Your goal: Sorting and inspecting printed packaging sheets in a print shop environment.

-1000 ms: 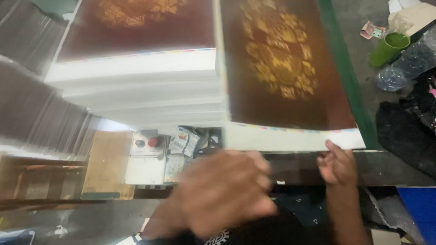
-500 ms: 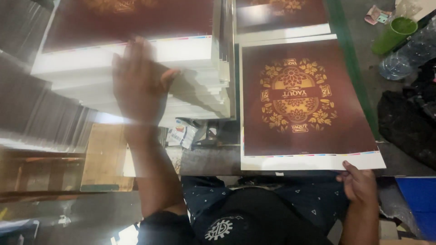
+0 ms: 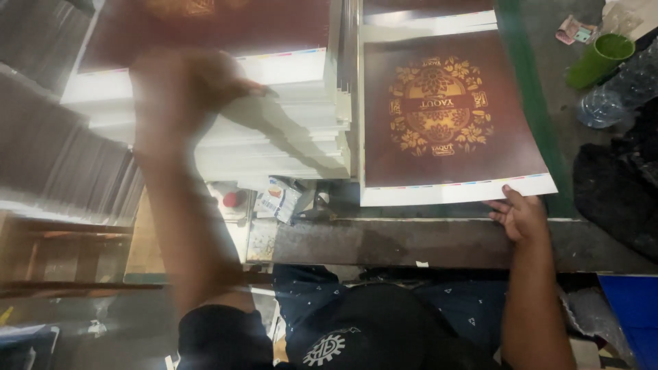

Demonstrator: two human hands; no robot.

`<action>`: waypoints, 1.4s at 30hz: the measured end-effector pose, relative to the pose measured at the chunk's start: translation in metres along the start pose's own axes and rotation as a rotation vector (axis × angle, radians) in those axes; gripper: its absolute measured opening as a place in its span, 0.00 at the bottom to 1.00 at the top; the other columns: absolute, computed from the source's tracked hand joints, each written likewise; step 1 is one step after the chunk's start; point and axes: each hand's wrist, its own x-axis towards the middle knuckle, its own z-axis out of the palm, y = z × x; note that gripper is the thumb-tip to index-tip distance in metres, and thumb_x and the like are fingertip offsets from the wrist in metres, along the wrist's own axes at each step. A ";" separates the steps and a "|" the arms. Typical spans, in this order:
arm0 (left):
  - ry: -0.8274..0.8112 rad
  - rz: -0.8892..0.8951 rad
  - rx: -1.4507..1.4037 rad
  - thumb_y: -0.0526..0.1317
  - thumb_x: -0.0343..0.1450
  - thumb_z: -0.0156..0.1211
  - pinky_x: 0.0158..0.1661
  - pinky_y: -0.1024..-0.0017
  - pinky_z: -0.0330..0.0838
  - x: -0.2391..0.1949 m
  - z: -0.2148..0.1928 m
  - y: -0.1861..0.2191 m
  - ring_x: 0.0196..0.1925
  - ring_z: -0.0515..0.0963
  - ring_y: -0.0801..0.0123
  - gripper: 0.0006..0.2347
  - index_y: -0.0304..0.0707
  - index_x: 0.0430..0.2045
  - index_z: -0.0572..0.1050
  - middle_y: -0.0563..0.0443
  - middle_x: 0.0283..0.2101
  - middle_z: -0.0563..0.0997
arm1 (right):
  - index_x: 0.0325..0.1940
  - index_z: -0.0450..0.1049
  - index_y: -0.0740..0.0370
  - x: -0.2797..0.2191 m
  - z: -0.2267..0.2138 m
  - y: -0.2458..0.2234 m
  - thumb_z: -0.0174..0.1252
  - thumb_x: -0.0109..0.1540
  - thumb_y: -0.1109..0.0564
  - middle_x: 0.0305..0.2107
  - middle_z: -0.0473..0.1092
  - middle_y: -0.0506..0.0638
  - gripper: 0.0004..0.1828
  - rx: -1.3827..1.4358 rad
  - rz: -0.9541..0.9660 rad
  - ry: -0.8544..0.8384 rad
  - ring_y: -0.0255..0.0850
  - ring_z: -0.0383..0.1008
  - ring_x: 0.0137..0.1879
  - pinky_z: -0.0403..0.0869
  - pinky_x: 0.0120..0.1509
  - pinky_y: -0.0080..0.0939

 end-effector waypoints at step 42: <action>0.400 0.040 -0.213 0.41 0.78 0.68 0.54 0.62 0.81 -0.052 -0.029 0.109 0.52 0.86 0.62 0.08 0.38 0.47 0.80 0.46 0.51 0.85 | 0.53 0.67 0.60 -0.078 0.008 0.033 0.59 0.72 0.64 0.39 0.73 0.50 0.09 0.478 -0.138 -0.146 0.39 0.77 0.40 0.75 0.34 0.41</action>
